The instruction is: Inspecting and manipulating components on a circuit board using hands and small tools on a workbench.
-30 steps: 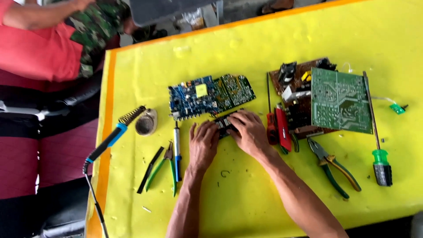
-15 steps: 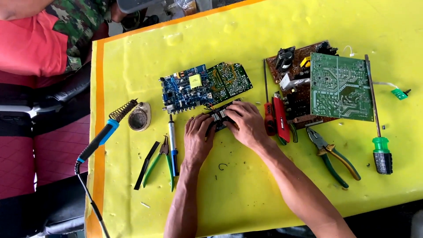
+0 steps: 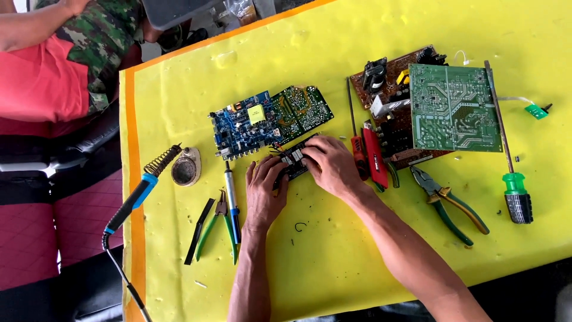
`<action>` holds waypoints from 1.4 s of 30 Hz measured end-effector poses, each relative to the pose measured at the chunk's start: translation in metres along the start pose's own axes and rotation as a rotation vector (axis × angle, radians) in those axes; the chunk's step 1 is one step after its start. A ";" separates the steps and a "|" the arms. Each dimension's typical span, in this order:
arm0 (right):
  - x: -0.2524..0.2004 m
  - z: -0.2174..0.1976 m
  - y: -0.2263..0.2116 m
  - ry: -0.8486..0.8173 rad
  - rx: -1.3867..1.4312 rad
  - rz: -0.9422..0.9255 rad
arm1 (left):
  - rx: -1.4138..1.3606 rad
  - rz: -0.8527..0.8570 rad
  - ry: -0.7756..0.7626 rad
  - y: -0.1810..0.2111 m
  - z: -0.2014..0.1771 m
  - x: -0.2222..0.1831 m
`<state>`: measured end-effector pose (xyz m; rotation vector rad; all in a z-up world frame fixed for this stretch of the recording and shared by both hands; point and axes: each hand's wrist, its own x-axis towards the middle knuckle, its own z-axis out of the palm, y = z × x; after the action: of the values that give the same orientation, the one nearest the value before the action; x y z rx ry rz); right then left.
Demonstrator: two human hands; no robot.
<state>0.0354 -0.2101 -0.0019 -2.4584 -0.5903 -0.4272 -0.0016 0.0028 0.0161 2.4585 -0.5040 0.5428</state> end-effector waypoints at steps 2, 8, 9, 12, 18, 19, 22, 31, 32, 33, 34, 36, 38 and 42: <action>-0.001 0.003 -0.001 -0.010 0.003 0.010 | -0.008 0.007 0.002 -0.003 0.003 -0.001; 0.003 -0.009 -0.015 -0.011 0.022 0.006 | -0.079 0.001 -0.015 -0.003 0.002 0.000; 0.003 -0.008 -0.016 0.001 0.034 0.005 | -0.100 -0.009 -0.030 -0.004 0.001 -0.001; 0.000 0.000 -0.010 0.009 0.021 0.005 | -0.087 0.019 -0.040 0.001 -0.003 0.002; -0.003 0.000 -0.005 -0.011 0.061 -0.003 | -0.112 0.020 -0.024 -0.005 0.000 0.000; -0.002 -0.002 -0.006 -0.013 0.060 -0.004 | -0.113 0.018 -0.022 -0.007 0.002 -0.001; -0.001 -0.010 -0.010 -0.041 0.123 0.010 | -0.135 0.015 -0.029 -0.013 0.004 -0.002; 0.003 -0.029 -0.020 -0.115 0.108 0.021 | -0.223 -0.016 -0.035 -0.017 0.004 -0.003; 0.006 -0.035 -0.022 -0.145 0.172 0.036 | -0.249 -0.018 -0.047 -0.017 0.003 -0.003; 0.009 -0.042 -0.025 -0.175 0.234 0.047 | -0.274 -0.020 -0.055 -0.018 0.002 -0.002; 0.006 -0.037 -0.017 -0.178 0.231 0.044 | -0.277 -0.021 -0.051 -0.018 0.003 -0.002; 0.000 -0.025 -0.003 -0.166 0.223 0.019 | -0.277 -0.015 -0.057 -0.020 0.003 -0.003; 0.000 -0.023 -0.003 -0.168 0.211 0.014 | -0.280 -0.019 -0.056 -0.020 0.003 -0.003; 0.004 -0.028 -0.010 -0.173 0.184 0.028 | -0.278 -0.024 -0.051 -0.022 0.005 -0.004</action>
<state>0.0289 -0.2182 0.0257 -2.3373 -0.6351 -0.1424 0.0063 0.0174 0.0006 2.2140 -0.5321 0.3733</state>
